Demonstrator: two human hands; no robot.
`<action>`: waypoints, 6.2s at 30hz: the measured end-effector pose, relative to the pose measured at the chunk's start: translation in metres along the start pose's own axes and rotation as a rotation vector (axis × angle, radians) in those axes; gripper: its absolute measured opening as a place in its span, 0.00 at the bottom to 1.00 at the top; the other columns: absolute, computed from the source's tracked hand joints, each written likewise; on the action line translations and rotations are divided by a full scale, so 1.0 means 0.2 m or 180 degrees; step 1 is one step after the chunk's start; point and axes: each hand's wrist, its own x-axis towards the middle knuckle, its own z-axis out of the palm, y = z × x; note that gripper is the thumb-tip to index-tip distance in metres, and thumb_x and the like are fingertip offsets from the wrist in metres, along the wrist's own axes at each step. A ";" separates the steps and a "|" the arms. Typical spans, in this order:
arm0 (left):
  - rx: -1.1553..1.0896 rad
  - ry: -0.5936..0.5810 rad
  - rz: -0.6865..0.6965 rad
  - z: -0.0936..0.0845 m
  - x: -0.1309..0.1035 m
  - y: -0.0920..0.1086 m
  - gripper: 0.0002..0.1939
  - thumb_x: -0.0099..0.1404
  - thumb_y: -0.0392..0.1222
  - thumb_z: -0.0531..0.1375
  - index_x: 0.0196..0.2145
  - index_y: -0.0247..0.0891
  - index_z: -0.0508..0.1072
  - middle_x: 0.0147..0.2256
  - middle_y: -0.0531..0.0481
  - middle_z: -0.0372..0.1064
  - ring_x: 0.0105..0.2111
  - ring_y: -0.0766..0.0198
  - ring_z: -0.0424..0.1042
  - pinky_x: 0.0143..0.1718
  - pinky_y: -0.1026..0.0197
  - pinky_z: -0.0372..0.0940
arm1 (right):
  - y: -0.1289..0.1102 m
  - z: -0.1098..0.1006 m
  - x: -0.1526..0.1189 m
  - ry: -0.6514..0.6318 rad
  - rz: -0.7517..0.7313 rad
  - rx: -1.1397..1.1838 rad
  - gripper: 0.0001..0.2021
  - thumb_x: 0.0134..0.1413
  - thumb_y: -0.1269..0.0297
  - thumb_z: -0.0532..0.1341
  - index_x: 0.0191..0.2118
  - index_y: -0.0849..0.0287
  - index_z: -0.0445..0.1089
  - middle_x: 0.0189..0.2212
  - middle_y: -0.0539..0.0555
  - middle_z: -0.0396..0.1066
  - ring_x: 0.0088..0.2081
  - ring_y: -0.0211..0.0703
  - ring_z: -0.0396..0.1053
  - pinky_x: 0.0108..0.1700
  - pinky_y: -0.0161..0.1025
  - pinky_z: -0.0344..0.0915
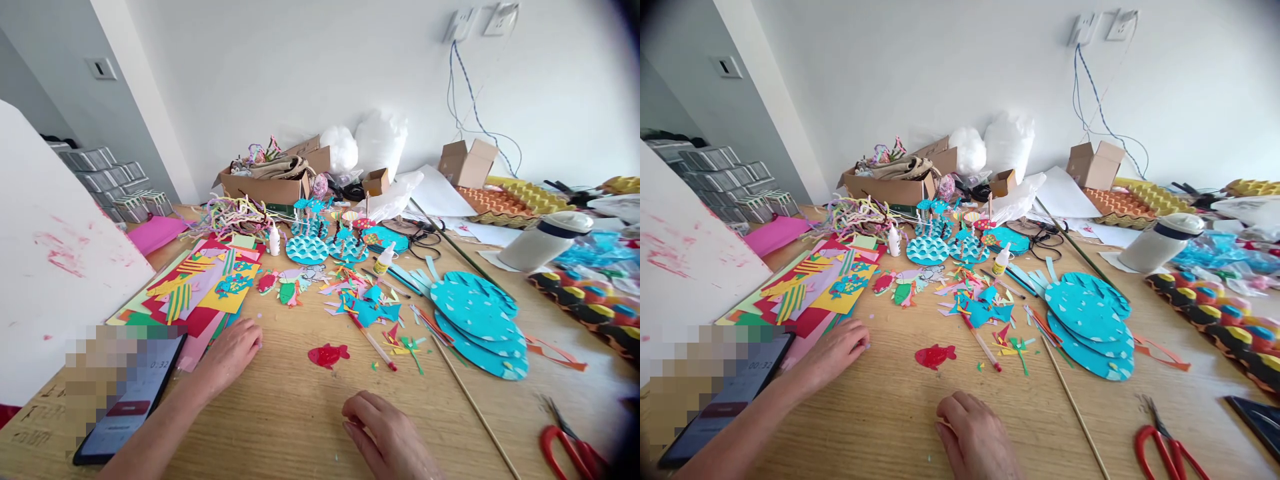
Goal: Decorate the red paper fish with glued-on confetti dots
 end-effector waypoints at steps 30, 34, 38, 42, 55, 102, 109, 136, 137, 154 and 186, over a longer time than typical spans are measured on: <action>0.0046 -0.0368 -0.0162 -0.09 0.14 -0.14 0.07 0.56 0.33 0.53 0.24 0.40 0.68 0.23 0.55 0.66 0.27 0.65 0.66 0.26 0.66 0.53 | 0.04 0.04 0.02 -0.0064 -0.0086 0.0066 0.08 0.51 0.73 0.50 0.31 0.57 0.65 0.30 0.51 0.69 0.32 0.39 0.67 0.33 0.31 0.59; -0.0094 -0.0437 -0.0091 -0.09 0.07 -0.10 0.05 0.54 0.32 0.54 0.26 0.40 0.68 0.27 0.55 0.67 0.30 0.65 0.66 0.29 0.67 0.54 | 0.04 0.05 0.02 -0.0117 -0.0103 0.0073 0.08 0.51 0.73 0.50 0.30 0.57 0.65 0.30 0.52 0.69 0.32 0.39 0.67 0.32 0.31 0.59; -0.0377 -0.0473 0.0009 -0.12 0.05 -0.07 0.06 0.57 0.34 0.52 0.27 0.40 0.67 0.29 0.55 0.67 0.30 0.66 0.66 0.30 0.67 0.56 | 0.04 0.05 0.03 -0.0171 -0.0069 0.0039 0.08 0.51 0.74 0.51 0.30 0.57 0.65 0.30 0.52 0.69 0.32 0.39 0.67 0.33 0.31 0.59; -0.0436 -0.0148 -0.0183 -0.16 0.03 -0.08 0.08 0.58 0.35 0.50 0.27 0.39 0.68 0.29 0.53 0.66 0.30 0.65 0.65 0.31 0.66 0.57 | 0.03 0.05 0.02 -0.0218 -0.0044 -0.0003 0.08 0.52 0.74 0.51 0.30 0.57 0.65 0.31 0.52 0.69 0.33 0.39 0.67 0.33 0.31 0.59; -0.0262 -0.0365 -0.0315 -0.10 -0.11 -0.09 0.08 0.59 0.33 0.52 0.29 0.40 0.70 0.32 0.52 0.68 0.34 0.63 0.67 0.35 0.64 0.58 | 0.02 0.05 0.02 -0.0230 -0.0156 -0.0021 0.08 0.53 0.74 0.51 0.30 0.58 0.65 0.31 0.52 0.70 0.33 0.39 0.67 0.34 0.31 0.59; 0.0138 -0.0341 -0.0019 -0.03 -0.11 -0.04 0.11 0.55 0.27 0.50 0.30 0.39 0.67 0.34 0.49 0.66 0.38 0.61 0.64 0.39 0.61 0.58 | 0.04 0.12 0.02 -0.0431 -0.0111 -0.0043 0.07 0.52 0.73 0.52 0.31 0.59 0.66 0.31 0.53 0.70 0.33 0.40 0.67 0.34 0.32 0.59; 0.0067 -0.0196 -0.0038 -0.07 -0.11 -0.04 0.11 0.58 0.30 0.48 0.26 0.39 0.67 0.29 0.51 0.65 0.32 0.61 0.64 0.33 0.62 0.57 | 0.04 0.11 0.01 -0.0303 -0.0145 -0.0018 0.08 0.51 0.73 0.51 0.31 0.57 0.66 0.31 0.52 0.70 0.32 0.39 0.67 0.33 0.31 0.59; -0.4274 0.0500 -0.0868 -0.08 -0.12 0.14 0.09 0.50 0.44 0.60 0.25 0.37 0.67 0.23 0.56 0.59 0.24 0.69 0.58 0.28 0.65 0.57 | -0.10 0.04 0.10 0.0317 0.0010 0.1507 0.05 0.50 0.69 0.54 0.26 0.59 0.65 0.23 0.49 0.66 0.26 0.36 0.63 0.28 0.31 0.58; -0.4670 0.0540 -0.0883 -0.06 -0.12 0.17 0.09 0.49 0.44 0.62 0.25 0.37 0.67 0.23 0.56 0.59 0.24 0.70 0.58 0.28 0.66 0.57 | -0.13 0.04 0.13 0.0367 0.0063 0.1874 0.05 0.50 0.67 0.55 0.26 0.59 0.65 0.21 0.49 0.64 0.25 0.35 0.63 0.28 0.31 0.58; -0.5269 0.0489 -0.0571 0.03 -0.07 0.32 0.07 0.52 0.42 0.63 0.23 0.37 0.69 0.22 0.55 0.63 0.26 0.67 0.62 0.29 0.65 0.59 | -0.33 0.04 0.41 0.0541 0.0585 0.3929 0.12 0.36 0.56 0.62 0.20 0.61 0.65 0.15 0.45 0.62 0.14 0.28 0.58 0.16 0.27 0.53; -0.6269 0.0265 -0.0915 0.08 -0.02 0.43 0.05 0.54 0.38 0.64 0.26 0.36 0.70 0.25 0.55 0.65 0.29 0.69 0.65 0.31 0.66 0.61 | -0.23 0.05 0.35 0.1143 0.0472 0.3135 0.06 0.43 0.63 0.57 0.23 0.60 0.64 0.17 0.47 0.62 0.16 0.32 0.59 0.18 0.29 0.56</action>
